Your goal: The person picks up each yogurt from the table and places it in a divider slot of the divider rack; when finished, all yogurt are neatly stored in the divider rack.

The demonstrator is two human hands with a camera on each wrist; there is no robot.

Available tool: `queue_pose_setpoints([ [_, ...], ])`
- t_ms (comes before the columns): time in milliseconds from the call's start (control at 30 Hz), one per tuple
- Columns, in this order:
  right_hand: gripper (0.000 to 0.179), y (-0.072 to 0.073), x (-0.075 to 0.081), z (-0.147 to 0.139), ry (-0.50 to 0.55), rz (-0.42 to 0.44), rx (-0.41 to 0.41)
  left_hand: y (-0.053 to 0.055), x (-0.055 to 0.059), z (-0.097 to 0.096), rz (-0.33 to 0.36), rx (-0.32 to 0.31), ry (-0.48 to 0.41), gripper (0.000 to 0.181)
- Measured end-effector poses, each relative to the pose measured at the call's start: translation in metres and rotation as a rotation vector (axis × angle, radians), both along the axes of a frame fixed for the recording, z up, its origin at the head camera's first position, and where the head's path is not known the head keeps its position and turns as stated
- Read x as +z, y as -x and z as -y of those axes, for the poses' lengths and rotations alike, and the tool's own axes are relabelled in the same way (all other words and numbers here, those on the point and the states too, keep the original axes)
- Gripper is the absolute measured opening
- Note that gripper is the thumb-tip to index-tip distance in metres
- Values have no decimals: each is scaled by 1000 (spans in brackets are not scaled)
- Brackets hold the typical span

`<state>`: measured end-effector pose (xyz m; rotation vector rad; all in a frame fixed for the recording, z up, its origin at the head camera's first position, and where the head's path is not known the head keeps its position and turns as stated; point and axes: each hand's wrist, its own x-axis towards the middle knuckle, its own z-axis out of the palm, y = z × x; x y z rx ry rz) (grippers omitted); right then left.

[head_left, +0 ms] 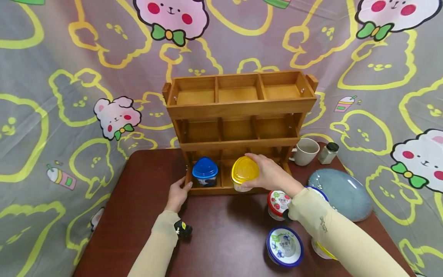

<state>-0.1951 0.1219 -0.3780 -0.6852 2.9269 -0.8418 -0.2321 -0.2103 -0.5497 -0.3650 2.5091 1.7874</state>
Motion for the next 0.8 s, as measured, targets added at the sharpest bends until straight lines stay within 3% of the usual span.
queue_pose_setpoints([
  [233, 99, 30, -19, 8, 18, 96, -22, 2, -4, 2, -3, 1, 11, 53],
  [800, 99, 74, -52, 19, 15, 237, -76, 1, 2, -1, 7, 14, 2, 53],
])
